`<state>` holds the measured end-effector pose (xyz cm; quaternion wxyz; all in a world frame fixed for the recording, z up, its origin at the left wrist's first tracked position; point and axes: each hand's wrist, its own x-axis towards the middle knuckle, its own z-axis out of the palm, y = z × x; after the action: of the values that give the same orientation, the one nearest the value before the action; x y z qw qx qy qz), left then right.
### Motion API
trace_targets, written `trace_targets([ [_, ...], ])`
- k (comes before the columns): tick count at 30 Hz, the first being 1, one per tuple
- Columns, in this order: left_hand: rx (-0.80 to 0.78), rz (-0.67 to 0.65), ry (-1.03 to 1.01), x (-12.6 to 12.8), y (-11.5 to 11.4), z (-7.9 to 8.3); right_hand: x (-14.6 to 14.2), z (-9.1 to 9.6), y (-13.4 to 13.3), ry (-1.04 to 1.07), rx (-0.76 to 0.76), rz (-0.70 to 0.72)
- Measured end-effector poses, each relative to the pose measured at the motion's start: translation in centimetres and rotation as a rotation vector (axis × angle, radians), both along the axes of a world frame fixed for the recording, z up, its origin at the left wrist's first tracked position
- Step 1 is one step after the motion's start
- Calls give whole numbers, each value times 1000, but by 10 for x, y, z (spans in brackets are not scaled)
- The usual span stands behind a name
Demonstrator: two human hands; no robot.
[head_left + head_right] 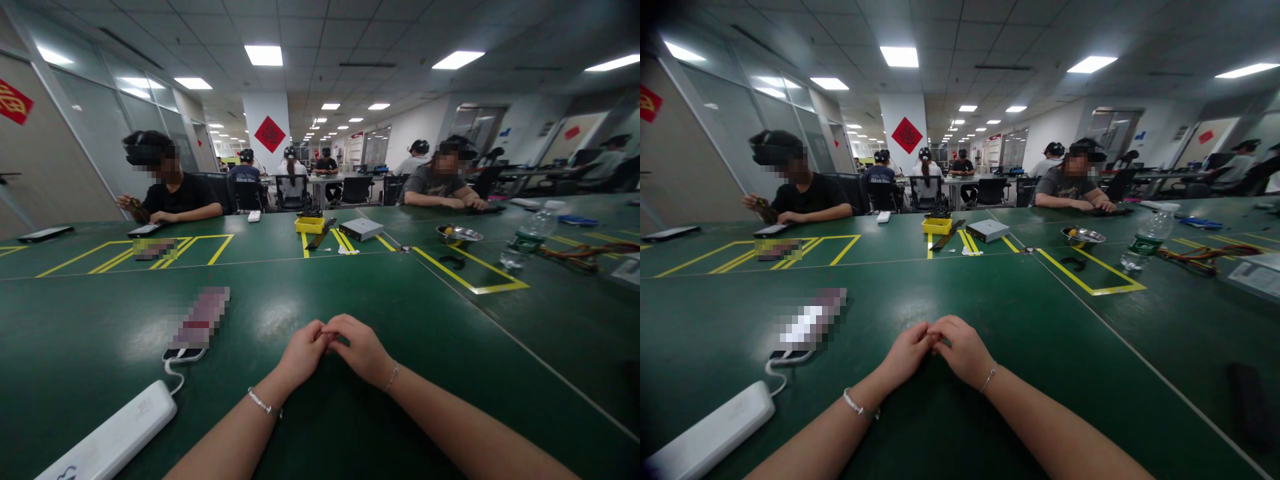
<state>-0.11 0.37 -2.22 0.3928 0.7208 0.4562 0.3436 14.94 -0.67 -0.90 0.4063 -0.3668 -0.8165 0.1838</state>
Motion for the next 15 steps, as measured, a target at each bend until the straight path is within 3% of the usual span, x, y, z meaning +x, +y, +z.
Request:
trace_targets([
  [5, -41, -12, -15, 1, -3, 7, -2, -5, 6, 466, -584, 92],
  [7, -56, -23, -14, 1, -4, 7, -2, -7, 7, 546, -732, 96],
  [11, -46, -15, 4, 0, -4, 6, 2, -6, 12, 531, -775, -40],
  [15, -49, 19, -97, 0, -1, 6, 36, 7, 33, 380, -599, -278],
])
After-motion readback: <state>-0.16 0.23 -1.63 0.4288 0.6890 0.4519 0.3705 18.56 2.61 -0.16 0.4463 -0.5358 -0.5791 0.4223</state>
